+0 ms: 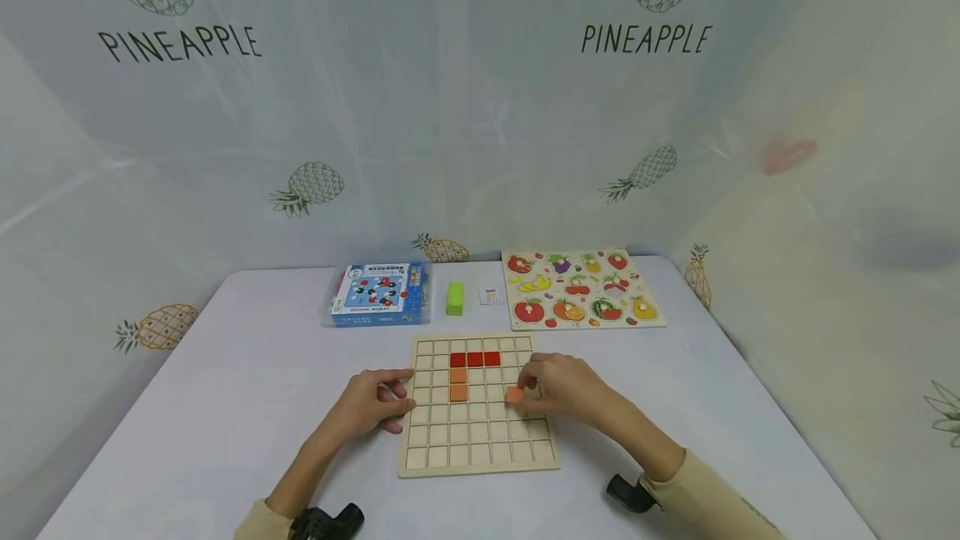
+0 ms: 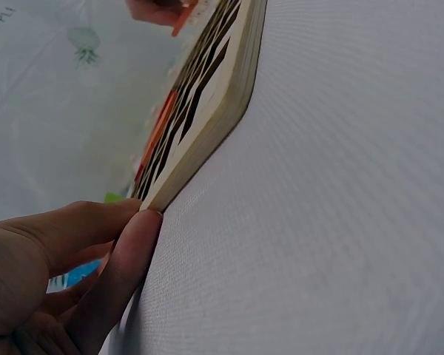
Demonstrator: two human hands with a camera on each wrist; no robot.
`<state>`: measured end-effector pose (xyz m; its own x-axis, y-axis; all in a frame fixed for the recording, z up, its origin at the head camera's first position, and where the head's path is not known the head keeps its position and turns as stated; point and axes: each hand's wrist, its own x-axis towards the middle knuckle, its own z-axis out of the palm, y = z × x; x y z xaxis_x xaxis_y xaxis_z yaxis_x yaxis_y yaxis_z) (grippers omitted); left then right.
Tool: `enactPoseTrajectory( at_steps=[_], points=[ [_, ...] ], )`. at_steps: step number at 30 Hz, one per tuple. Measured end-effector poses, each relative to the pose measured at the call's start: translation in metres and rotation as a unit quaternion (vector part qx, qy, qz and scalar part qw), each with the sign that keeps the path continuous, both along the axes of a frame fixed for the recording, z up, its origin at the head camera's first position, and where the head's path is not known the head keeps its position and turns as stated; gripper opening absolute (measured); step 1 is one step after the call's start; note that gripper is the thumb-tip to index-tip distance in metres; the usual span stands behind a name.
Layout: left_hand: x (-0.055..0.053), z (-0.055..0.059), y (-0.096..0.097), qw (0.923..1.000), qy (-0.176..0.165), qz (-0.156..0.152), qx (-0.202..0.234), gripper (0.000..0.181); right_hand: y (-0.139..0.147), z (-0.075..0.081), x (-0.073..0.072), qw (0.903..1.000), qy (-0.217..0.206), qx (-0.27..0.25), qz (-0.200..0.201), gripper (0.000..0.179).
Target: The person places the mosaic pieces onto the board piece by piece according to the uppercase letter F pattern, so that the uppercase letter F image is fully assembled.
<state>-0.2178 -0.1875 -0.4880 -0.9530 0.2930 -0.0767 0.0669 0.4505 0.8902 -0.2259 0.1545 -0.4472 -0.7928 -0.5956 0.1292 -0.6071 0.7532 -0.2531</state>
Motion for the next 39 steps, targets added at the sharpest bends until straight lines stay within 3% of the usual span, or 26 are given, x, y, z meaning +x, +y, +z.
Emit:
enactPoseTrajectory(
  at_steps=[17, 33, 39],
  points=[
    [-0.003, 0.000, 0.000, 0.9999, 0.012, -0.005, -0.001, 0.051, -0.046, -0.003, 0.000, 0.9982, 0.012, 0.001, 0.058, 0.020],
    [-0.001, 0.000, 0.001, 1.0000, -0.002, 0.001, 0.007, 0.054, -0.075, -0.009, 0.000, 0.9974, -0.003, 0.043, 0.058, 0.023],
    [0.000, -0.003, 0.000, 0.9999, -0.001, -0.001, 0.013, 0.054, -0.078, -0.009, 0.001, 0.9973, 0.009, 0.043, 0.059, 0.024]
  ],
)
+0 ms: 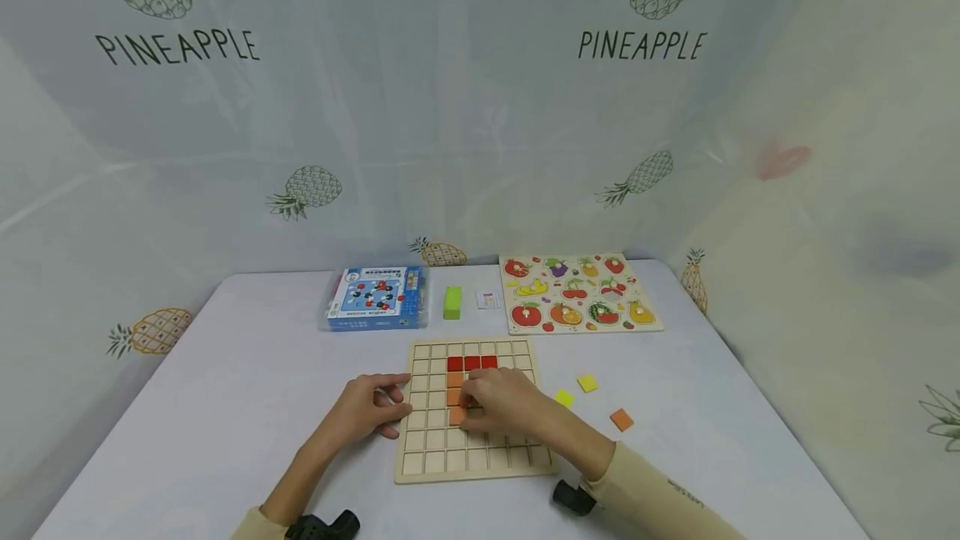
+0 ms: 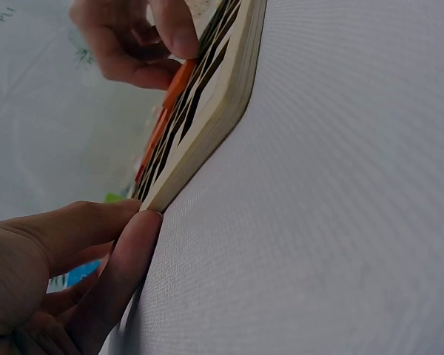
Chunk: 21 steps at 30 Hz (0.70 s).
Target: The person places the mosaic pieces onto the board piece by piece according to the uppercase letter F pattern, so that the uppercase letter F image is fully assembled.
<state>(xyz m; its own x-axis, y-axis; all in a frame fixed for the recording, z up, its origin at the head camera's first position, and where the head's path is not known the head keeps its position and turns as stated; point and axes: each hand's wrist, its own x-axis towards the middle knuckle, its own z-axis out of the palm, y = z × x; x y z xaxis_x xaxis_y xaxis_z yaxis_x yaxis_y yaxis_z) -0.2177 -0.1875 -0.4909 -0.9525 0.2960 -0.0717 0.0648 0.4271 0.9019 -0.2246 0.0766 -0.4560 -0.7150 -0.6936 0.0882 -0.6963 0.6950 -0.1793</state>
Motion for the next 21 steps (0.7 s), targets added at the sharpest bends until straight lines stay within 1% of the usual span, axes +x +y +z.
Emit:
enactPoseTrajectory(
  at_steps=[12, 19, 21],
  points=[
    [0.0005, 0.0012, 0.0008, 1.0000, 0.001, 0.008, -0.006, 0.054, -0.0027, -0.0014, 0.0007, 0.9999, 0.009, -0.007, 0.003, 0.023],
    [0.0007, 0.0017, 0.0012, 0.9999, -0.002, 0.008, -0.007, 0.054, -0.0016, -0.0006, 0.0004, 1.0000, 0.001, -0.004, 0.001, 0.024],
    [0.0007, 0.0016, 0.0008, 1.0000, -0.002, 0.006, -0.005, 0.053, -0.0002, 0.0001, 0.0003, 1.0000, -0.001, -0.005, 0.001, 0.021]
  ],
)
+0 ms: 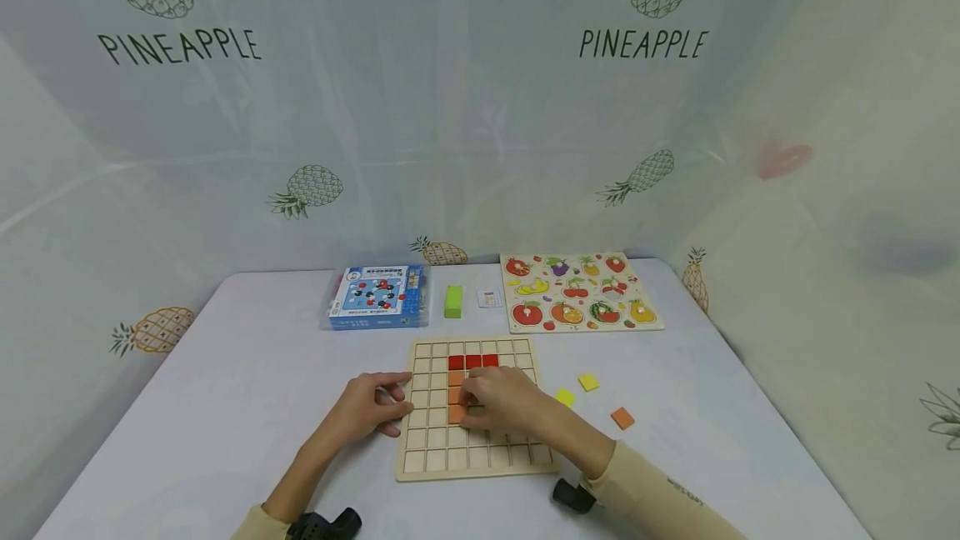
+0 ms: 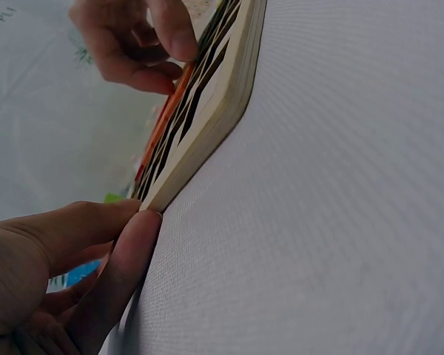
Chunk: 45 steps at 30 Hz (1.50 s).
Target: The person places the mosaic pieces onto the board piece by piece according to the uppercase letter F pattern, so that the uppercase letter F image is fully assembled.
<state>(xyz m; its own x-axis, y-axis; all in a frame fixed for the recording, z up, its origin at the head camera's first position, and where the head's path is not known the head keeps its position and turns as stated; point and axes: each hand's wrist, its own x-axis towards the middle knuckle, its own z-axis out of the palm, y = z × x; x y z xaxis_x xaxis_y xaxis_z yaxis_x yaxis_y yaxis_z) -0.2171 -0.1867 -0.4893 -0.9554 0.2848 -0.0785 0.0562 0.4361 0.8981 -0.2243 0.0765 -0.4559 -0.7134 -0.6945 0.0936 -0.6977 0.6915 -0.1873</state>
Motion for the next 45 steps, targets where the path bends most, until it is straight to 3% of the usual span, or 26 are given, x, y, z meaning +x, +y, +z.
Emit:
enactPoseTrajectory(
  at_steps=[9, 19, 27, 36, 45],
  points=[
    [-0.002, -0.002, 0.001, 1.0000, 0.005, -0.006, 0.004, 0.053, 0.030, 0.008, 0.002, 0.9995, -0.015, -0.016, -0.024, 0.018],
    [-0.002, 0.000, 0.001, 1.0000, 0.004, -0.002, 0.001, 0.054, 0.106, 0.011, 0.007, 0.9947, -0.035, -0.057, -0.079, 0.020],
    [-0.002, 0.000, 0.001, 1.0000, 0.005, -0.002, 0.000, 0.053, 0.163, 0.017, 0.018, 0.9887, -0.056, -0.045, -0.131, 0.029],
    [0.001, -0.001, 0.000, 1.0000, 0.003, 0.004, 0.000, 0.053, 0.197, 0.014, 0.031, 0.9850, -0.107, -0.037, -0.131, 0.031],
    [0.002, 0.000, 0.000, 0.9999, 0.014, -0.005, -0.005, 0.052, 0.215, 0.010, 0.032, 0.9855, -0.123, -0.045, -0.108, 0.024]
  ],
)
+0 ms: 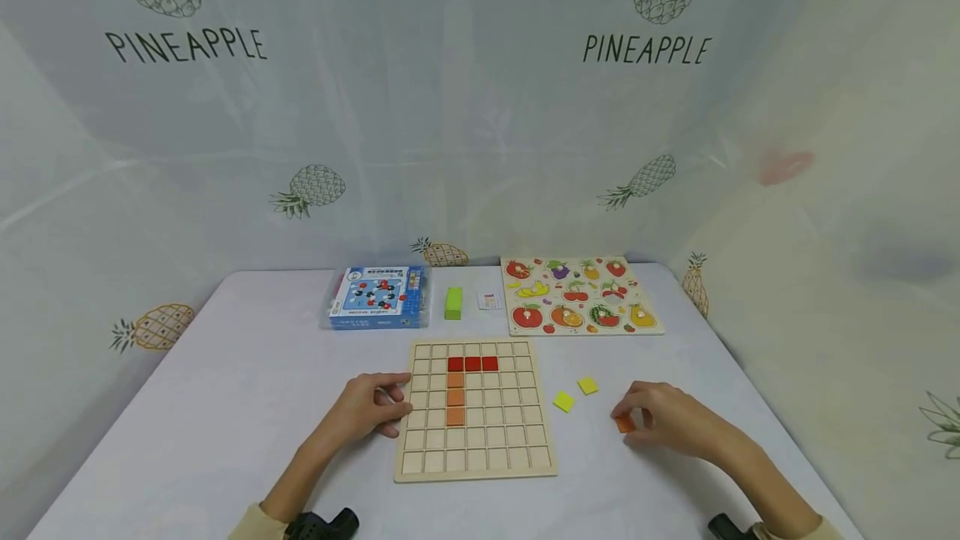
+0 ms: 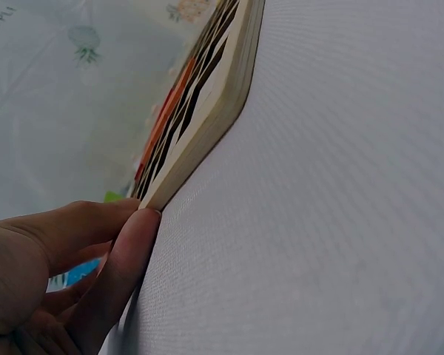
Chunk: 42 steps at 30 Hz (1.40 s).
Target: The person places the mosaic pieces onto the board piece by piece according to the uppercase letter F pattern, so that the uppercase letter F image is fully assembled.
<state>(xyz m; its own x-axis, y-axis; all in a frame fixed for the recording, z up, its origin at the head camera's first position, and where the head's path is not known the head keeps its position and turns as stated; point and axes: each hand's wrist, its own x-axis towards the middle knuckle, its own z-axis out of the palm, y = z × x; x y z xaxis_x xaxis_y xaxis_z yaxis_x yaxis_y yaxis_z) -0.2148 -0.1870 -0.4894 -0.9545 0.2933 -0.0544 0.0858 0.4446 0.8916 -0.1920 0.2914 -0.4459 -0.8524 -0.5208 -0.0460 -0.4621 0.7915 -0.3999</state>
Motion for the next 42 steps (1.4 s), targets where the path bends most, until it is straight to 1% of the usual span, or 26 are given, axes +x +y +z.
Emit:
enactPoseTrajectory(
  at_steps=[4, 9, 17, 22, 27, 31, 37, 42],
  points=[
    [0.000, -0.001, -0.001, 1.0000, -0.001, -0.001, 0.000, 0.052, 0.003, -0.001, -0.002, 0.9999, -0.001, -0.007, 0.009, 0.020],
    [-0.002, -0.002, -0.001, 1.0000, 0.001, -0.003, 0.000, 0.052, 0.005, -0.003, -0.005, 0.9999, 0.000, -0.009, 0.014, 0.021],
    [-0.002, 0.000, -0.001, 0.9999, 0.009, -0.006, -0.006, 0.050, 0.003, -0.004, -0.008, 1.0000, 0.007, -0.004, 0.004, 0.021],
    [-0.002, -0.001, -0.001, 0.9999, 0.011, -0.009, -0.006, 0.050, 0.000, -0.005, -0.008, 1.0000, 0.007, 0.003, -0.004, 0.020],
    [-0.002, -0.002, -0.002, 0.9999, 0.008, -0.007, -0.005, 0.050, -0.004, -0.002, -0.008, 0.9996, 0.028, 0.004, 0.001, 0.017],
    [-0.002, -0.001, -0.001, 0.9999, 0.008, -0.003, -0.007, 0.050, -0.013, 0.003, -0.008, 0.9989, 0.046, 0.002, 0.012, 0.017],
    [-0.001, 0.000, 0.000, 0.9999, 0.009, -0.003, -0.009, 0.049, -0.035, 0.007, -0.010, 0.9986, 0.044, 0.009, 0.027, 0.017],
    [-0.001, 0.002, 0.000, 0.9999, 0.009, -0.007, -0.004, 0.050, -0.060, 0.005, -0.011, 0.9971, 0.049, 0.010, 0.057, 0.016]
  ],
)
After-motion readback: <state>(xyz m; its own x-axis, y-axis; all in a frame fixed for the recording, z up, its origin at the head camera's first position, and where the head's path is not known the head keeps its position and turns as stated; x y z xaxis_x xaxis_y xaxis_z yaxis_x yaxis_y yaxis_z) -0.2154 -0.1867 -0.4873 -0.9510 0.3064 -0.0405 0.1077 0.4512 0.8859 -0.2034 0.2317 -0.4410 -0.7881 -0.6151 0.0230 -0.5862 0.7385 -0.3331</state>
